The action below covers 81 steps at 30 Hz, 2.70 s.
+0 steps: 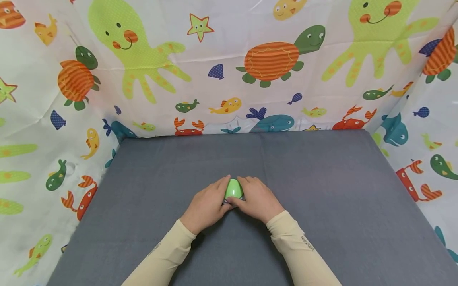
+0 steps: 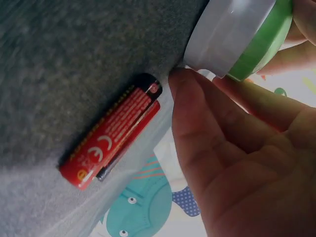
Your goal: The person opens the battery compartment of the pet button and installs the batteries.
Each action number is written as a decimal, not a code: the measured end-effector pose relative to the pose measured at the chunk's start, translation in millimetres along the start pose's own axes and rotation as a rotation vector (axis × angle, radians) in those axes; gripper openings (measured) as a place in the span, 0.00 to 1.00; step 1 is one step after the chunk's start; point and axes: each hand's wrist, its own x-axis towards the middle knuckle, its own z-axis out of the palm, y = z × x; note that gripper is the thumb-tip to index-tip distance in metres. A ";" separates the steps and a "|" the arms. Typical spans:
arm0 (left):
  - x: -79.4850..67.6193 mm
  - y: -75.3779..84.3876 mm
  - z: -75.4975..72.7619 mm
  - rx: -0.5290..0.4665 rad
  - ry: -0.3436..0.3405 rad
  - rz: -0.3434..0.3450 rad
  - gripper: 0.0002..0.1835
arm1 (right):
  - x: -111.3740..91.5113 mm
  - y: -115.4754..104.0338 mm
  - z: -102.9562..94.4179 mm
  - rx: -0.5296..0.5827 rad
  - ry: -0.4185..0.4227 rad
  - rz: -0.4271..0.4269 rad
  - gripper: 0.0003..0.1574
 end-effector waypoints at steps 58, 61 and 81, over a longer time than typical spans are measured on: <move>5.5 -9.3 -23.3 -0.678 -0.147 -0.298 0.27 | -4.5 -8.2 -28.5 0.246 0.045 0.041 0.10; 5.3 -10.0 -22.3 -0.668 -0.156 -0.277 0.26 | -4.5 -8.0 -29.9 0.240 0.040 0.029 0.08; 4.0 -7.6 -9.8 -0.492 -0.210 -0.182 0.23 | -5.4 -7.8 -30.5 0.223 -0.082 -0.054 0.07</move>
